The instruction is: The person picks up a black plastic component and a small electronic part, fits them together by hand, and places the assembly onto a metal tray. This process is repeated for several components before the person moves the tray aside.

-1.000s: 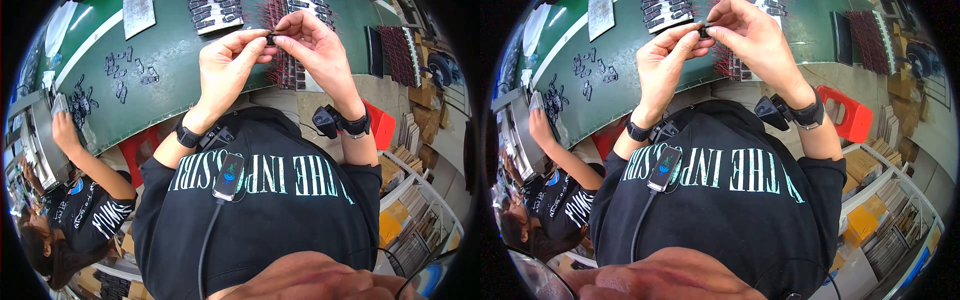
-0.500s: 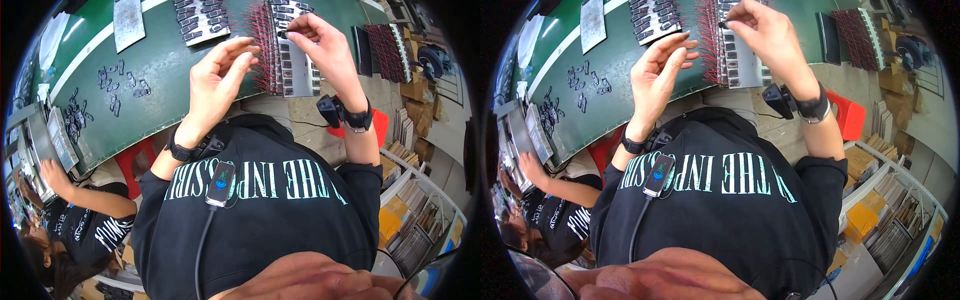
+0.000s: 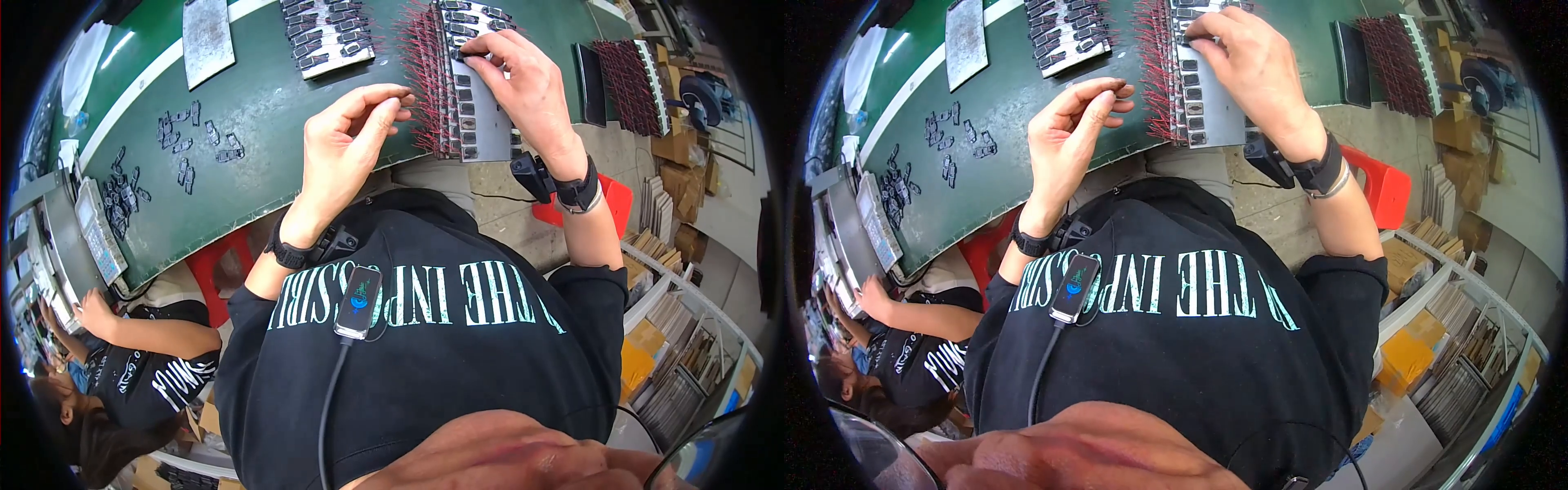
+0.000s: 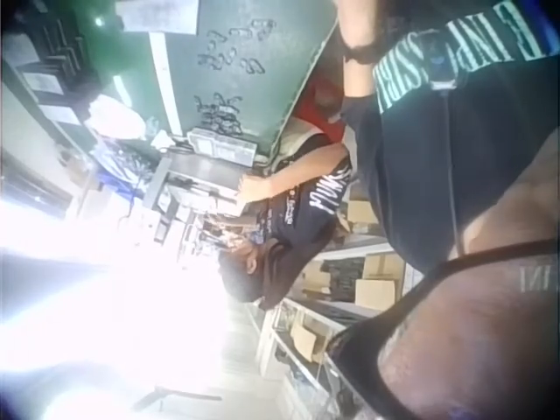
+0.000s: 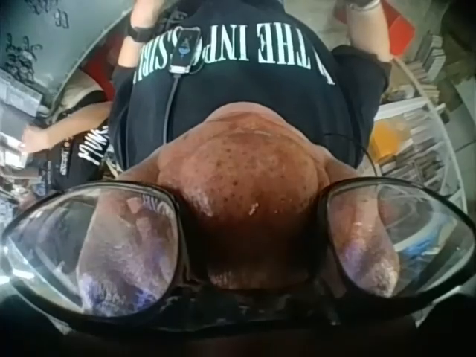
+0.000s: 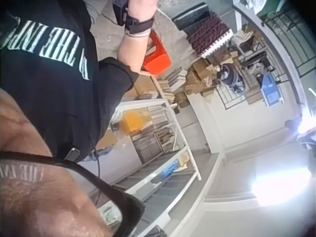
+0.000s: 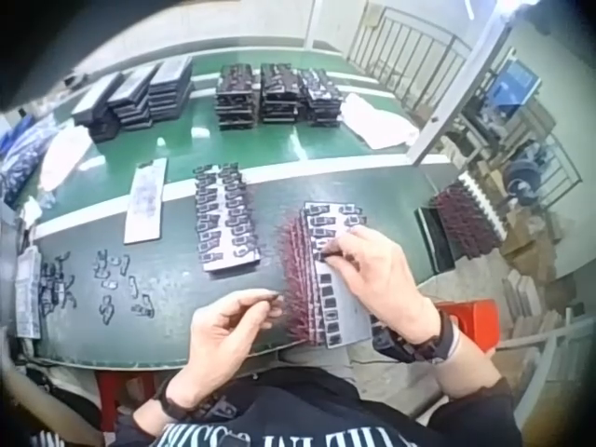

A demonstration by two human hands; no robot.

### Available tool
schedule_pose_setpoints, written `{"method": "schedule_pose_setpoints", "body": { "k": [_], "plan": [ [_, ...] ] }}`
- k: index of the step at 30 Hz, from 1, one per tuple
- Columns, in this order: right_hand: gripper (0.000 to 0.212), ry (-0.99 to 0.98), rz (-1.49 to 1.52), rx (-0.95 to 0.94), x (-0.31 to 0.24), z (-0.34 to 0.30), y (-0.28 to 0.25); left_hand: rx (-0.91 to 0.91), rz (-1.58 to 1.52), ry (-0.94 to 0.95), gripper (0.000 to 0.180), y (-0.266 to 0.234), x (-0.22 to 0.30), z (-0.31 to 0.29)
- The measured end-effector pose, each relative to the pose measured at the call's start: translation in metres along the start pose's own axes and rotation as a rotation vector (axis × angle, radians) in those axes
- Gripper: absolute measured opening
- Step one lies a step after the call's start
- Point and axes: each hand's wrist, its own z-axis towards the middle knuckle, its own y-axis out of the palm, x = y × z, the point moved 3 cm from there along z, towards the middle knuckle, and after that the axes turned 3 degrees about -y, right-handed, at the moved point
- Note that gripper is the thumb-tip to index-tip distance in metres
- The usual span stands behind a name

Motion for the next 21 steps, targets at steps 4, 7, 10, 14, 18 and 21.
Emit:
{"method": "schedule_pose_setpoints", "body": {
  "k": [4,7,10,14,18,21],
  "plan": [
    [0.014,-0.011,0.016,0.017,-0.003,0.000,-0.002,0.024,0.021,-0.007,0.021,-0.006,-0.004,-0.007],
    [0.015,0.003,0.102,0.040,-0.007,-0.005,-0.003,0.082,0.078,0.017,0.020,-0.018,-0.008,-0.017],
    [0.017,-0.167,-0.086,-0.013,-0.006,-0.015,-0.005,0.178,0.144,-0.006,0.021,-0.036,-0.009,-0.034],
    [0.015,-0.144,-0.075,-0.070,-0.006,-0.022,-0.007,0.369,0.458,0.028,0.020,-0.057,-0.009,-0.045],
    [0.016,-0.113,-0.045,-0.156,-0.009,-0.018,-0.011,0.626,1.026,0.289,0.017,-0.095,-0.004,-0.057],
    [0.016,-0.108,-0.072,-0.191,-0.003,-0.029,-0.018,0.693,1.212,0.225,0.016,-0.104,0.000,-0.068]
  ]
}}
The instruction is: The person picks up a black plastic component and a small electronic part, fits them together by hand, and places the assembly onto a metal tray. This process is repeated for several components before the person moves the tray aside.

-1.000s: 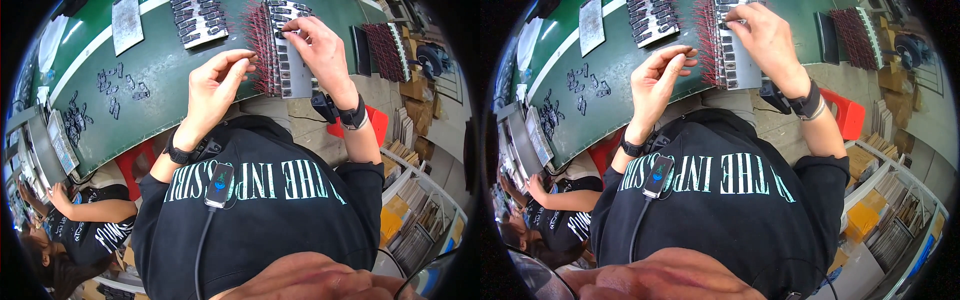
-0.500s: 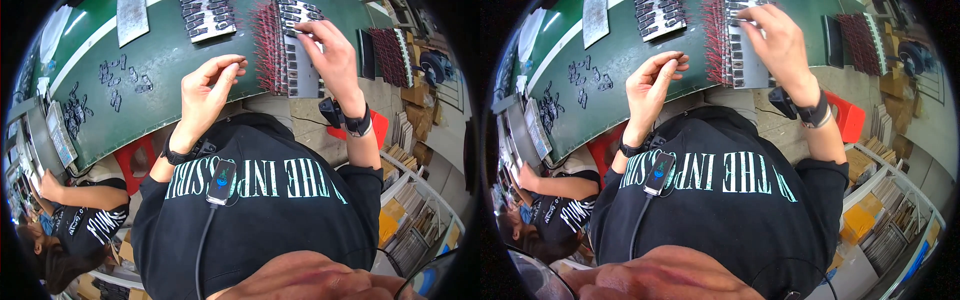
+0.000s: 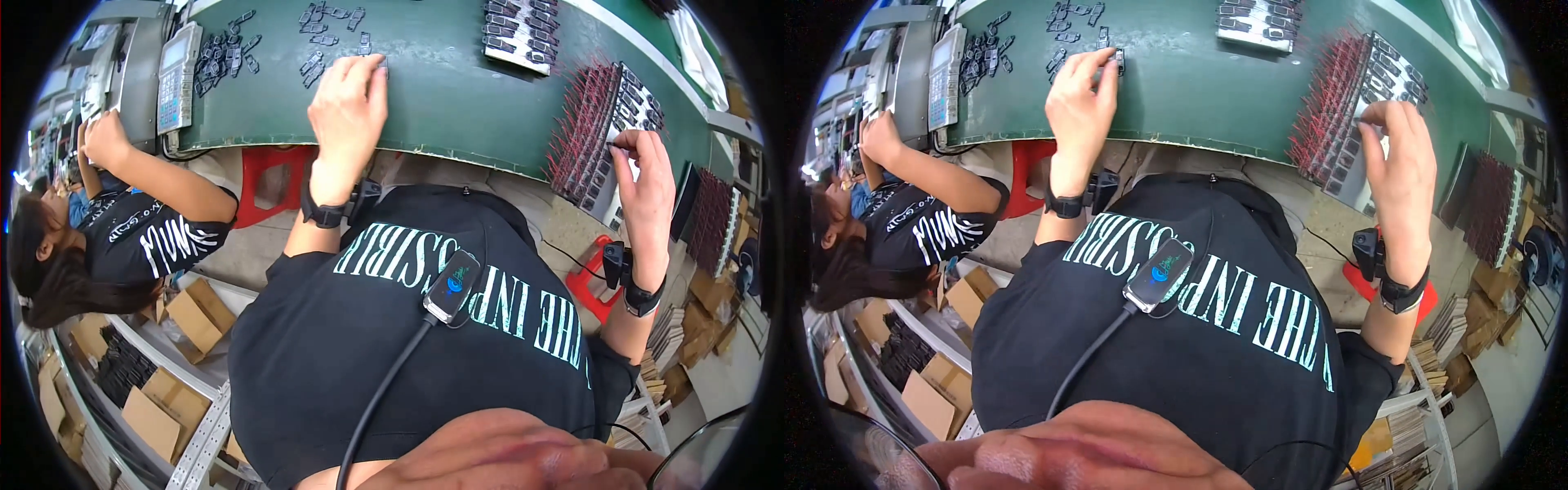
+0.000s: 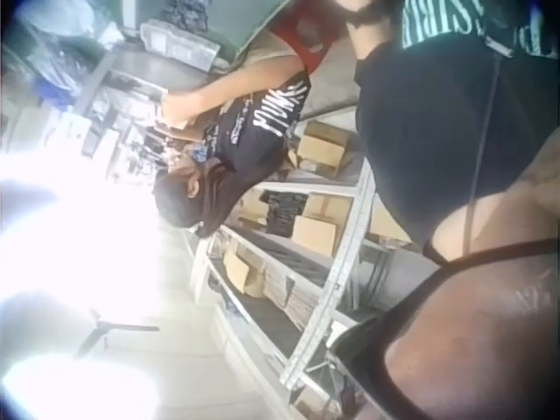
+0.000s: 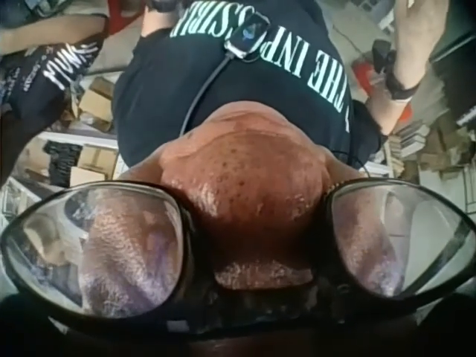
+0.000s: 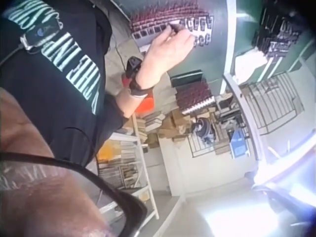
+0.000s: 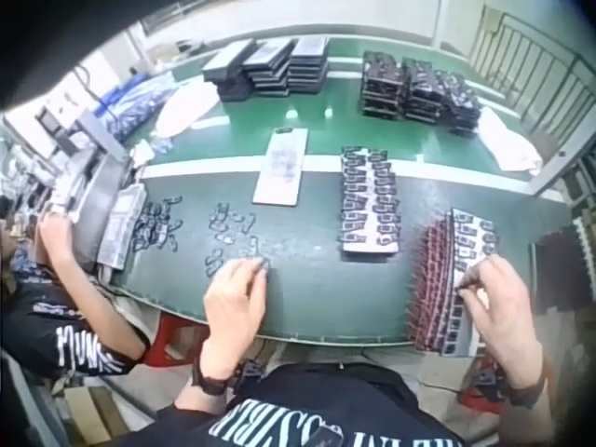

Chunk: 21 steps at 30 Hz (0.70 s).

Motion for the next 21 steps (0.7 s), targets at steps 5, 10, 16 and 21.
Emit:
{"method": "schedule_pose_setpoints", "body": {
  "k": [5,10,16,21],
  "plan": [
    [0.014,0.117,0.069,0.031,0.009,-0.026,-0.003,-0.093,0.189,0.115,0.014,0.001,-0.002,-0.012],
    [0.015,0.208,0.375,0.172,0.010,-0.044,-0.008,-0.131,0.156,0.217,0.016,0.008,0.003,-0.013],
    [0.019,0.294,0.837,0.187,0.015,-0.069,-0.013,-0.209,-0.204,0.110,0.016,0.024,0.060,-0.014],
    [0.019,0.267,1.064,0.179,0.020,-0.068,-0.010,-0.378,-0.544,0.204,0.018,0.056,0.136,-0.023]
  ]
}}
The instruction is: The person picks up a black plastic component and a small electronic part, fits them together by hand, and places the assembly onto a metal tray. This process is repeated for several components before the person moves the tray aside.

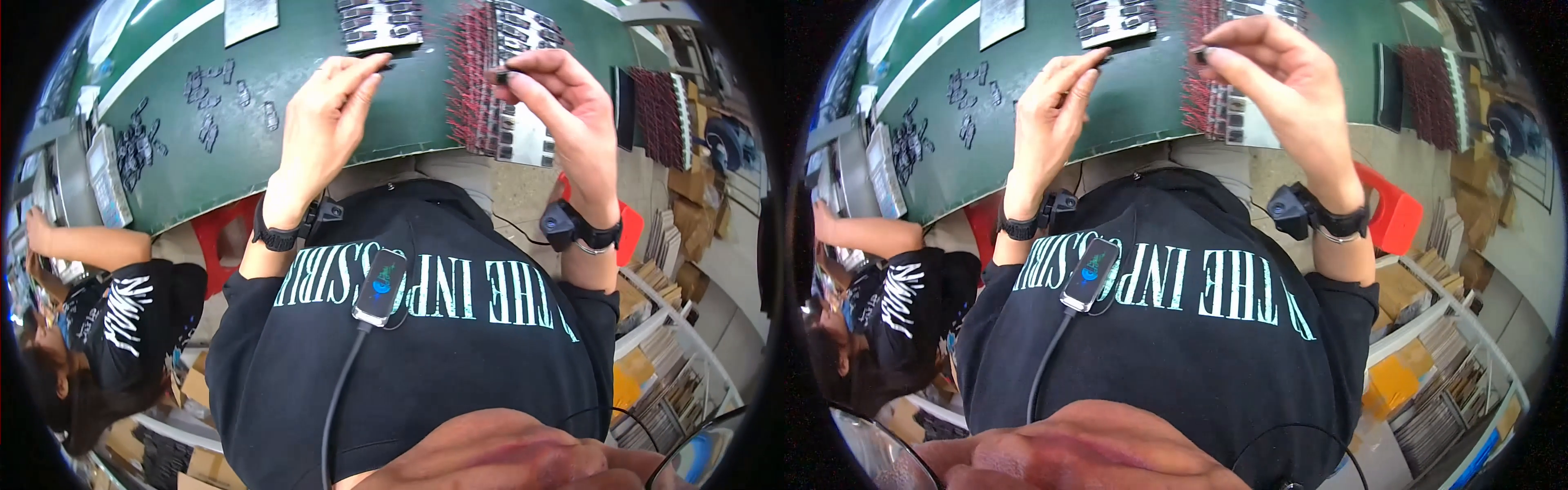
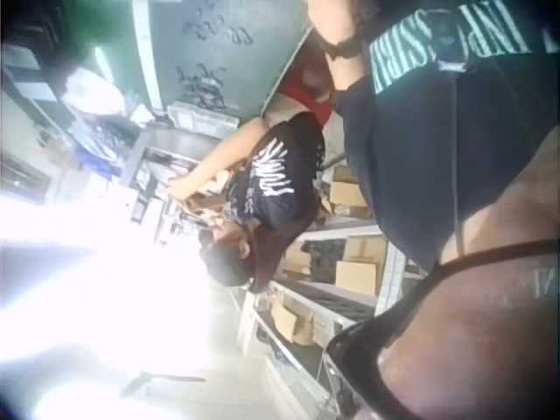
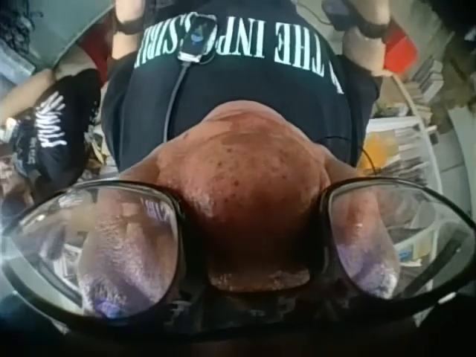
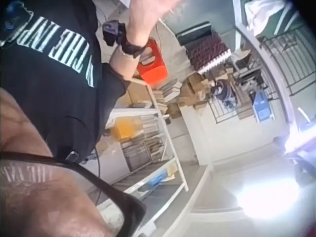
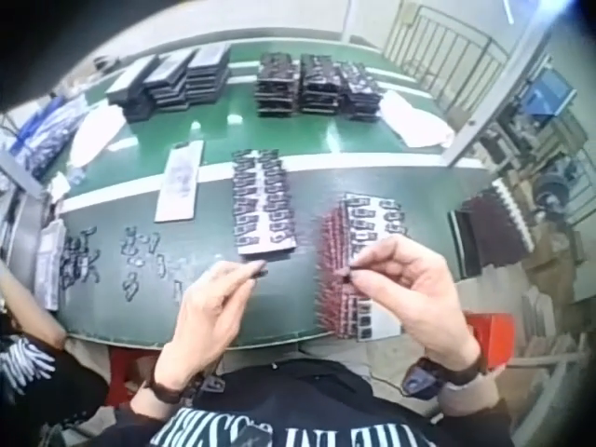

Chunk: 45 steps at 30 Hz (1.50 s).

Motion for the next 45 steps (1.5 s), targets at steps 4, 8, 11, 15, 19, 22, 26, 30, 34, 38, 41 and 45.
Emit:
{"method": "schedule_pose_setpoints", "body": {
  "k": [4,8,11,15,19,22,26,30,34,38,41,45],
  "plan": [
    [0.018,-0.118,0.012,0.007,0.007,-0.003,0.012,-0.092,-0.374,-0.033,0.022,0.028,0.022,0.007],
    [0.015,-0.090,-0.032,0.004,0.010,0.000,0.022,-0.010,-0.165,0.184,0.029,0.036,0.031,0.015],
    [0.015,-0.046,-0.003,0.014,0.020,0.004,0.024,0.106,0.032,0.335,0.032,0.039,0.032,0.015],
    [0.015,0.081,0.193,-0.045,0.029,0.008,0.024,0.094,0.163,0.451,0.035,0.040,0.035,0.014],
    [0.018,0.112,0.125,-0.064,0.038,0.017,0.030,-0.066,-0.053,0.259,0.034,0.029,0.018,0.017],
    [0.017,0.123,0.109,-0.057,0.039,0.028,0.045,-0.171,-0.333,-0.008,0.034,0.016,-0.001,0.020],
    [0.015,-0.052,-0.202,0.027,0.033,0.045,0.065,-0.232,-0.650,-0.323,0.034,-0.001,-0.030,0.023],
    [0.013,-0.155,-0.387,0.001,0.016,0.053,0.077,-0.194,-0.647,-0.312,0.032,-0.004,-0.036,0.025],
    [0.014,-0.090,-0.337,-0.044,0.015,0.055,0.085,-0.227,-0.621,-0.279,0.031,-0.011,-0.035,0.028],
    [0.015,-0.039,-0.276,-0.065,0.019,0.061,0.085,-0.237,-0.562,-0.244,0.030,-0.016,-0.037,0.031],
    [0.015,-0.031,-0.262,-0.077,0.021,0.066,0.085,-0.221,-0.509,-0.205,0.030,-0.019,-0.038,0.033],
    [0.015,-0.025,-0.225,-0.079,0.024,0.070,0.090,-0.232,-0.489,-0.191,0.029,-0.026,-0.042,0.036]
  ]
}}
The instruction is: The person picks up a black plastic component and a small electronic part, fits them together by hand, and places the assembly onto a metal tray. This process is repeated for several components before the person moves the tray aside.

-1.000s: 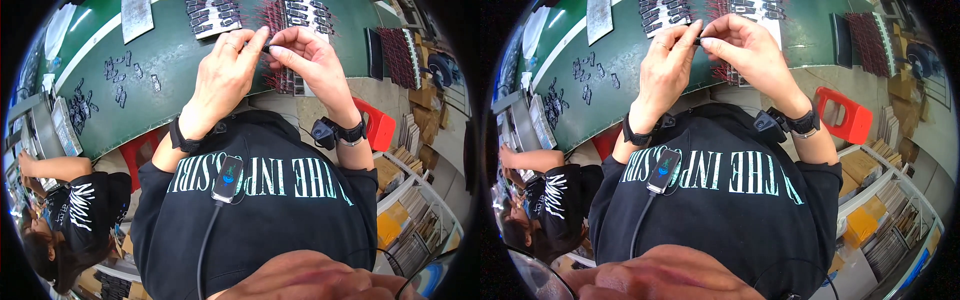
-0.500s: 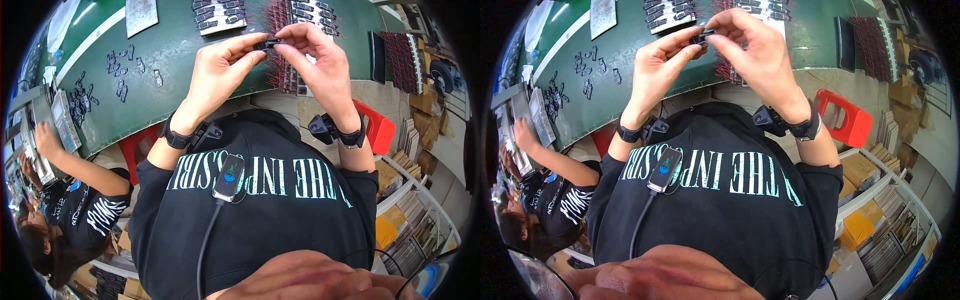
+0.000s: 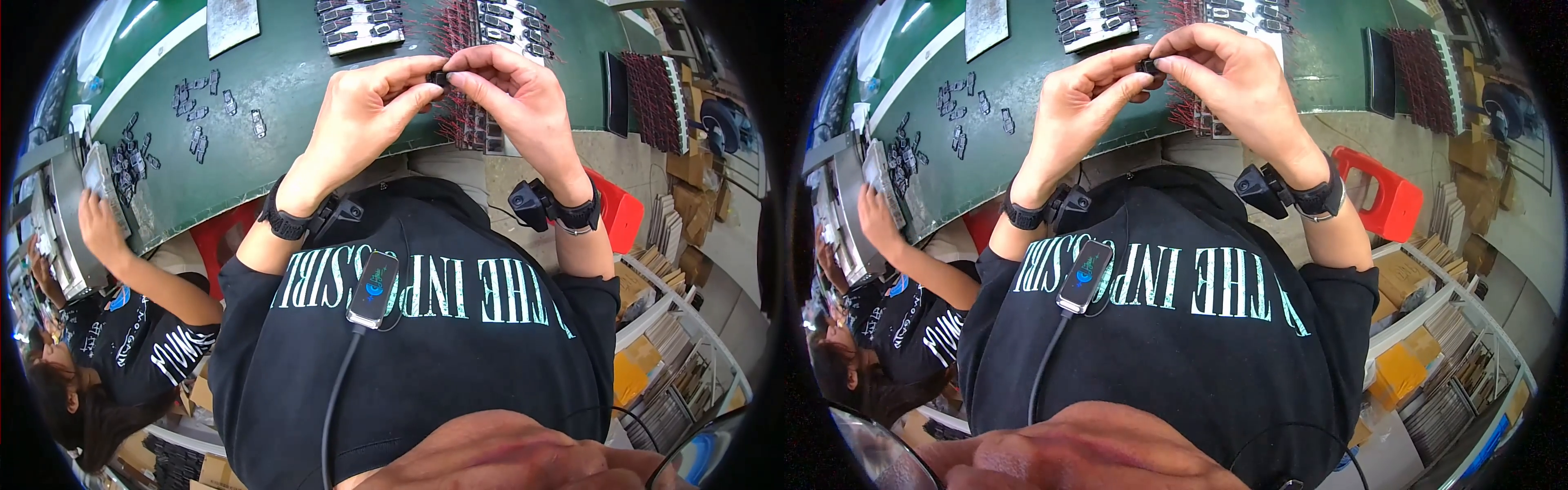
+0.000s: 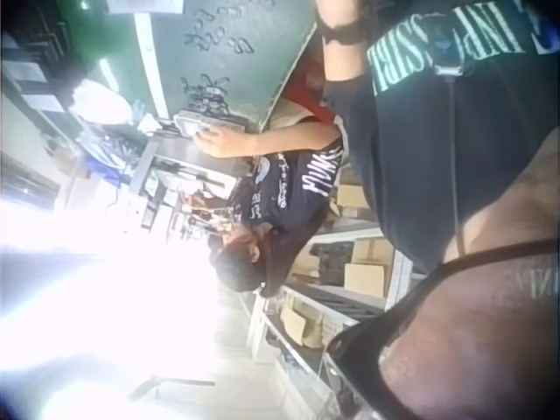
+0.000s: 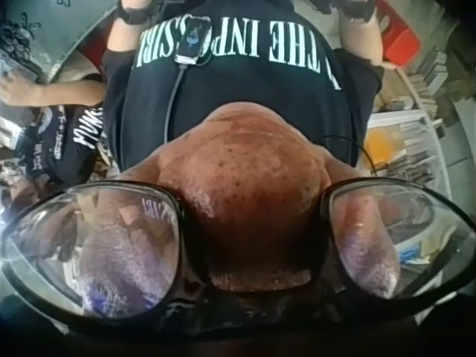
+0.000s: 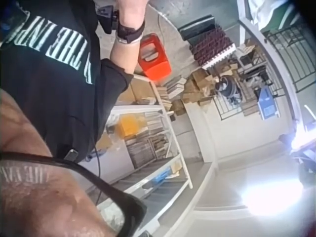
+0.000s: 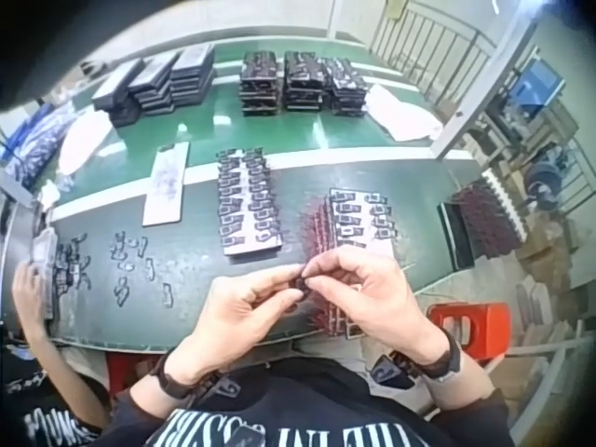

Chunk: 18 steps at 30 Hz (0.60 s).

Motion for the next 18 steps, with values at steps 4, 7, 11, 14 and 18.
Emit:
{"method": "schedule_pose_setpoints", "body": {
  "k": [4,7,11,14,18],
  "plan": [
    [0.014,0.021,0.060,-0.002,0.001,0.005,0.003,-0.011,0.005,0.015,0.029,-0.004,-0.005,0.003],
    [0.013,0.023,0.055,-0.045,0.004,0.009,0.003,-0.029,0.016,0.026,0.027,-0.006,-0.005,0.004],
    [0.011,-0.126,0.004,-0.015,0.011,0.008,-0.001,-0.008,-0.040,0.011,0.024,-0.002,0.000,0.003],
    [0.015,0.064,0.189,-0.137,0.012,0.007,-0.005,-0.010,-0.026,0.039,0.022,0.000,0.002,0.005],
    [0.024,0.071,0.214,-0.121,0.012,0.008,-0.007,-0.015,-0.014,0.047,0.020,0.001,0.007,0.006]
  ]
}}
